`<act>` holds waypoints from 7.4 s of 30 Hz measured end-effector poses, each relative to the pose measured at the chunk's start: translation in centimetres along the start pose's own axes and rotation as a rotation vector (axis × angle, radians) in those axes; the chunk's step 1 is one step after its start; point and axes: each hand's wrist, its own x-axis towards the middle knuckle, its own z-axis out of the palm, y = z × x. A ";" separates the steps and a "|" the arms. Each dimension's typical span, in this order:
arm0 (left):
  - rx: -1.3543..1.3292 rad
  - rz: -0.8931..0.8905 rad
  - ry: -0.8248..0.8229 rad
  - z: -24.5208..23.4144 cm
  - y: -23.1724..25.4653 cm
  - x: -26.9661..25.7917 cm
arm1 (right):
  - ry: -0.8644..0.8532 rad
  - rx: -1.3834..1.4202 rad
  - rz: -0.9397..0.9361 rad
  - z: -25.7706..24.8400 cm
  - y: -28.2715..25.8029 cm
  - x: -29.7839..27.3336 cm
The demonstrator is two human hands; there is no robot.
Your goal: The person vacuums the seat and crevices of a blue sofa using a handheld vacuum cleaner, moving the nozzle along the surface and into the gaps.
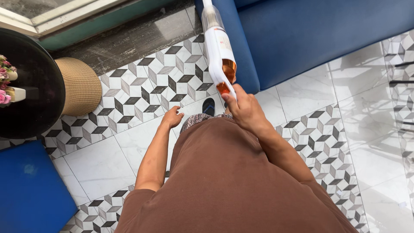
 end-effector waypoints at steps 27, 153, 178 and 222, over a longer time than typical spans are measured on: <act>0.110 0.069 -0.053 2.2 1.4 -0.4 | 0.171 -0.073 0.270 -2.9 8.5 -16.6; 0.319 0.763 0.507 -3.7 42.3 -8.0 | -0.259 1.075 0.328 -18.7 17.1 21.9; 0.643 0.576 0.103 -6.4 52.6 0.2 | -0.003 1.321 0.207 -20.3 22.7 30.0; 0.447 0.586 0.301 -6.9 49.4 0.1 | -0.106 0.910 0.067 -21.2 17.8 26.8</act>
